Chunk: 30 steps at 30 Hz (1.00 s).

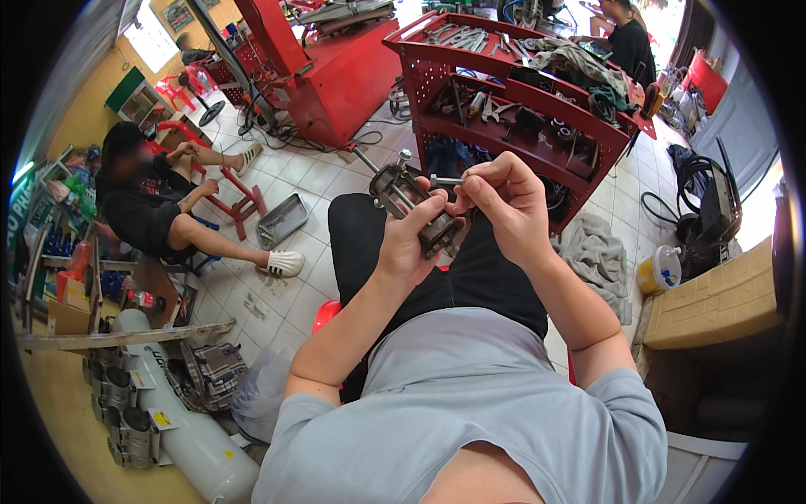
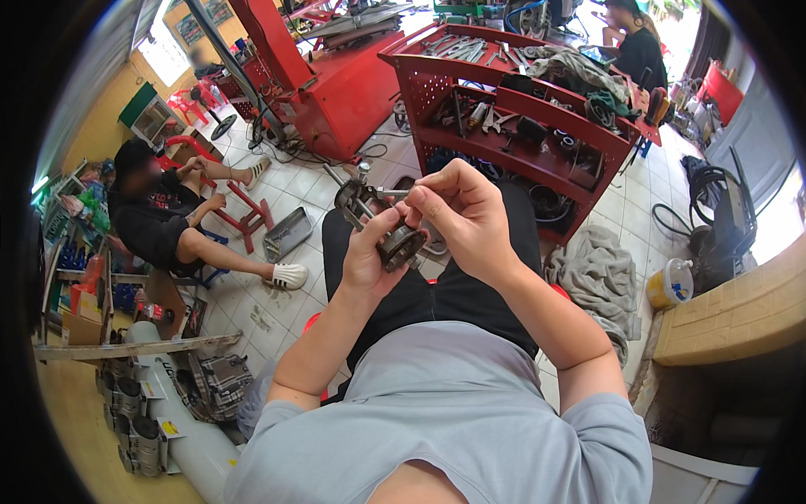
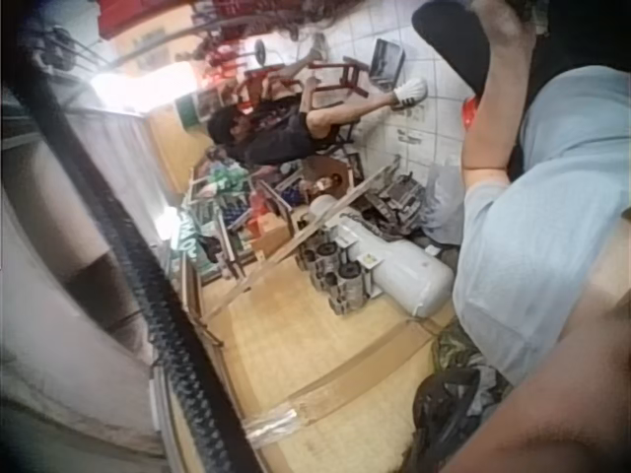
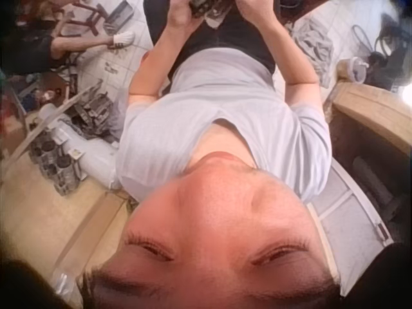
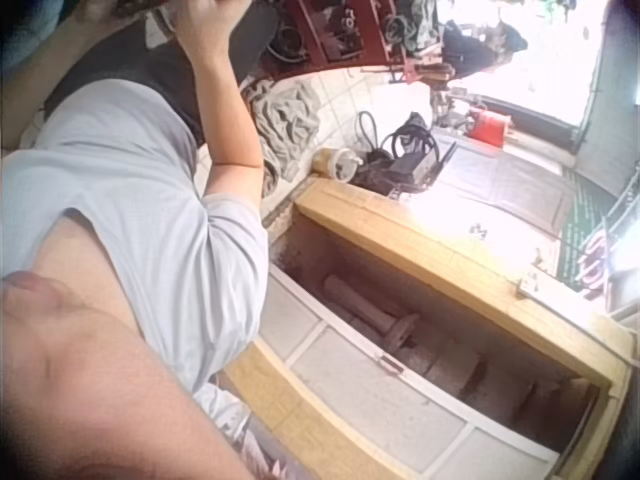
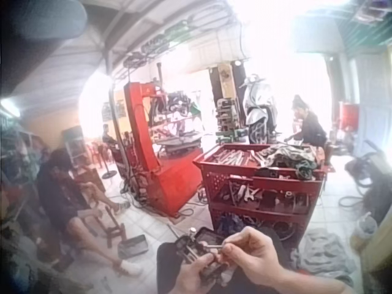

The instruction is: The person sits on a stool in a workshop and assembles a cylindrical mechanical component, likely a brake caliper. They insert a metal rod into the cylinder, attach a small metal piece, and tighten a nut onto the rod using their fingers. The person rotates the assembly to inspect the fit and alignment of the parts.

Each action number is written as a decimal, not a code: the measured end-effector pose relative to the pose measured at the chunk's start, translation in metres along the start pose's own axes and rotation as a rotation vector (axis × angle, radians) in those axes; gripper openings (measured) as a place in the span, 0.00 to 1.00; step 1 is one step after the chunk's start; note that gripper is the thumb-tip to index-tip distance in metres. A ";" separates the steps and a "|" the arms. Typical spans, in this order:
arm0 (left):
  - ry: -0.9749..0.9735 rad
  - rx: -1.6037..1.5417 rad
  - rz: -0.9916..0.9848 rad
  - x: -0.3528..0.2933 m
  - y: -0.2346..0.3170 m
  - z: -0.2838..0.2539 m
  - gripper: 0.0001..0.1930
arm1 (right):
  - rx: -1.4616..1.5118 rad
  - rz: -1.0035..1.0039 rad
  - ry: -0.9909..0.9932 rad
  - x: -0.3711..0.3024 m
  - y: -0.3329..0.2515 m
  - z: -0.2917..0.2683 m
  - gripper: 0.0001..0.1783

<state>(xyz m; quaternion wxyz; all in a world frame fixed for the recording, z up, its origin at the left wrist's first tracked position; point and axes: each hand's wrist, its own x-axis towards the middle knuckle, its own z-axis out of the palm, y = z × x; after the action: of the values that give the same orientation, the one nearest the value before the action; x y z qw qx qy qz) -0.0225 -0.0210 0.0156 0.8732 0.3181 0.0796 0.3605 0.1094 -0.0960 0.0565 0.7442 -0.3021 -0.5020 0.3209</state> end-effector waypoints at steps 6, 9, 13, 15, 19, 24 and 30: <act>0.032 -0.164 0.058 -0.005 -0.002 0.013 0.10 | -0.210 0.039 -0.037 -0.004 -0.001 0.003 0.05; -0.069 0.007 0.019 0.003 -0.004 0.000 0.10 | -0.149 -0.024 -0.062 -0.006 -0.003 0.004 0.04; 0.038 0.036 -0.013 0.001 -0.007 0.000 0.12 | -0.108 -0.048 -0.055 0.001 -0.001 -0.005 0.04; 0.026 -0.045 0.014 -0.002 -0.005 0.003 0.12 | -0.151 -0.022 -0.056 0.000 0.002 -0.006 0.04; 0.019 -0.047 0.062 -0.002 -0.004 0.004 0.13 | -0.307 -0.047 -0.113 -0.004 -0.001 0.000 0.05; 0.045 0.219 0.048 0.004 -0.006 -0.006 0.10 | -0.068 -0.026 -0.082 0.003 -0.009 -0.005 0.04; 0.096 0.061 0.136 -0.003 0.007 0.010 0.10 | -0.249 0.093 -0.066 0.008 0.002 -0.015 0.06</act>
<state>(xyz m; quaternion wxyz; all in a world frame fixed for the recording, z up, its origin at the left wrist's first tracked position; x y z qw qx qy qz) -0.0251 -0.0243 0.0279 0.8318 0.3317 0.1109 0.4311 0.1260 -0.0906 0.0549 0.6685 -0.4044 -0.5475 0.2997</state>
